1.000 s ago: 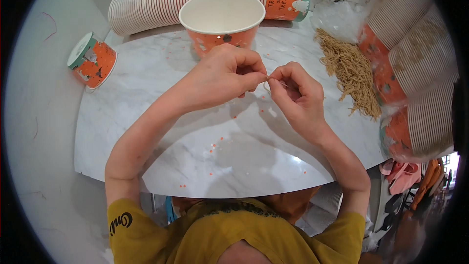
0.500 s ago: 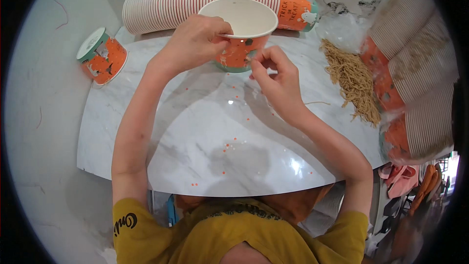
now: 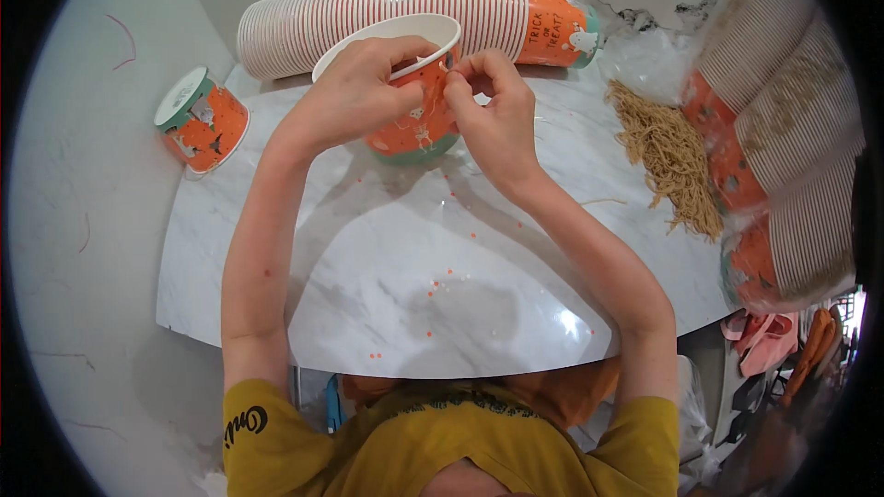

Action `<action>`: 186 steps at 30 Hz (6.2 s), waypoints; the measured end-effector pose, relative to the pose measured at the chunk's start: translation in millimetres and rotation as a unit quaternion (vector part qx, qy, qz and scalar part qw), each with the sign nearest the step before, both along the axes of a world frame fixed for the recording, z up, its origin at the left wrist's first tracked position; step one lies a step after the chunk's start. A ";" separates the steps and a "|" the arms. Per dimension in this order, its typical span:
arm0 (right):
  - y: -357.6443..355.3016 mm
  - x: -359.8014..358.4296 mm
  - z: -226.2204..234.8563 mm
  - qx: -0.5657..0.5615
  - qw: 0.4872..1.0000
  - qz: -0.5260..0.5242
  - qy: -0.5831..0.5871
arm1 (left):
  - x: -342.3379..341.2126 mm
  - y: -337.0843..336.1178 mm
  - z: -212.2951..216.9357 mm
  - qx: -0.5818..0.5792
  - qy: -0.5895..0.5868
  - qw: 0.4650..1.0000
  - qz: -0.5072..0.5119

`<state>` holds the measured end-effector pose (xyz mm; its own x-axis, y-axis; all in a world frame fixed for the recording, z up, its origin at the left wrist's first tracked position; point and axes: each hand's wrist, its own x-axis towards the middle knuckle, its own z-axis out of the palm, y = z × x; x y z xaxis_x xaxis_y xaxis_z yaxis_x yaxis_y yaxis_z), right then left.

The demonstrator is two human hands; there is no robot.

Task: Assembling paper cups by attaching string handles through pre-punched holes.

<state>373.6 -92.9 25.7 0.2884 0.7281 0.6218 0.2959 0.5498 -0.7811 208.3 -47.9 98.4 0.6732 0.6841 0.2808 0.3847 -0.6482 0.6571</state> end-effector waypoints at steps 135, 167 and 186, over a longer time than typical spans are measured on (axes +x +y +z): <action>-56.0 -27.8 -0.1 -0.304 0.905 0.260 0.146 | -54.2 12.6 -54.4 0.043 -0.225 0.973 0.012; -38.8 -17.9 -10.1 -0.267 0.916 0.263 0.143 | -9.4 -207.6 -29.2 -0.490 -0.518 0.491 -0.500; -39.4 -16.7 -14.5 -0.277 0.925 0.242 0.092 | -51.2 -121.8 -32.8 -0.345 -0.435 0.829 0.067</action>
<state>356.9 -132.4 11.3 -0.0911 0.9920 0.0879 -0.0475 0.0839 -0.9953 157.0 -169.7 65.6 0.3255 0.9364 0.1314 -0.3919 0.0071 0.9200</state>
